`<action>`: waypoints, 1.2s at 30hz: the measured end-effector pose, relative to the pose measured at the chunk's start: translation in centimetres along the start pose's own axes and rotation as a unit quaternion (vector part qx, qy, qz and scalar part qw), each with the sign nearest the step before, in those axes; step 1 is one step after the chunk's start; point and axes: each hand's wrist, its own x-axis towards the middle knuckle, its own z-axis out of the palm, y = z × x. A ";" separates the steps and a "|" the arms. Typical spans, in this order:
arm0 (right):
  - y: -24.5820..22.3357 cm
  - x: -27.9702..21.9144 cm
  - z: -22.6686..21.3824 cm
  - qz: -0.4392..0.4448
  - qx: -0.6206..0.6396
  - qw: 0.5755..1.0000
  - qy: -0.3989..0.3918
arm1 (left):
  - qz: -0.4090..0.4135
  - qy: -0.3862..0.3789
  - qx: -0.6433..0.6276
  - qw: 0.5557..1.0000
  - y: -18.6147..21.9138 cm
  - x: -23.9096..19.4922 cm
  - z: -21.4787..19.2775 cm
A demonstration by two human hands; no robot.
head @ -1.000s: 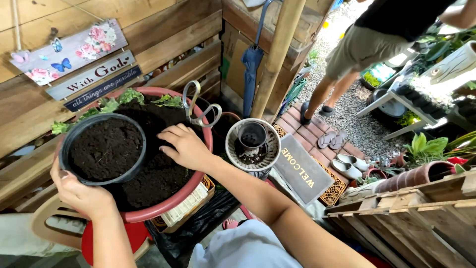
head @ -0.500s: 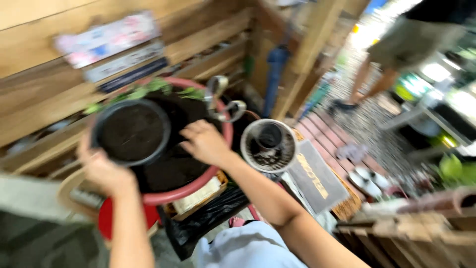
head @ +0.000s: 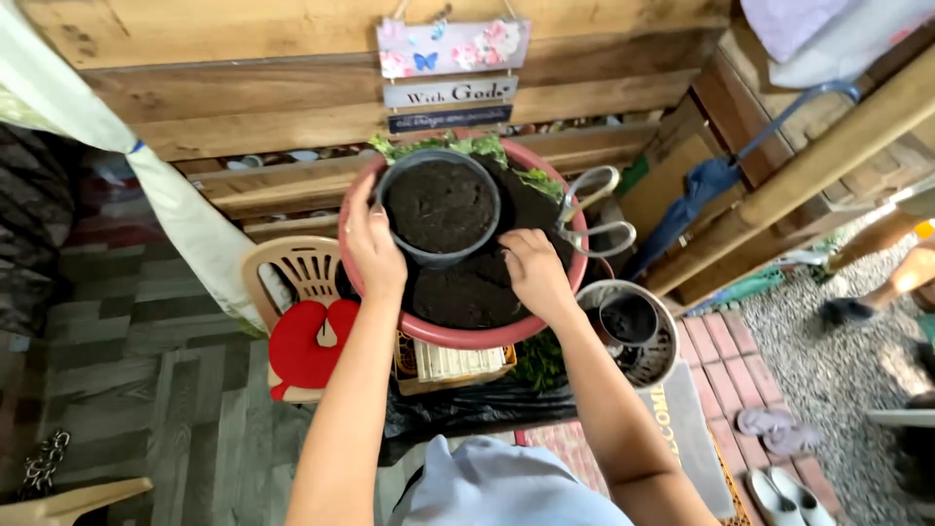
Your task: Propagating and planting succulent leaves into a pot with soil.
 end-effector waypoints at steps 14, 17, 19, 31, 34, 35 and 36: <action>-4.6 0.4 -2.6 -0.108 0.063 0.989 -0.077 | -0.061 -0.010 0.019 0.998 -0.8 -0.6 0.1; -3.7 0.9 -2.4 -0.147 0.020 0.985 -0.083 | -0.061 -0.010 0.021 0.998 -0.3 -0.4 0.1; -2.2 1.3 -2.7 -0.150 -0.001 0.985 -0.080 | -0.063 -0.010 0.026 0.998 -0.5 -0.4 0.1; -0.6 0.0 -6.6 -0.114 0.077 0.962 -0.235 | -0.054 -0.030 0.014 0.998 -0.9 -0.5 0.0; -0.1 -0.3 -6.0 -0.103 0.062 0.967 -0.223 | -0.041 -0.029 -0.003 0.999 -0.8 -0.4 0.2; 0.0 0.0 -6.0 -0.099 0.070 0.970 -0.212 | -0.061 -0.030 -0.008 0.998 -0.7 -0.5 0.3; 0.1 0.2 -5.9 -0.096 0.078 0.972 -0.200 | -0.081 -0.032 -0.013 0.996 -0.7 -0.5 0.3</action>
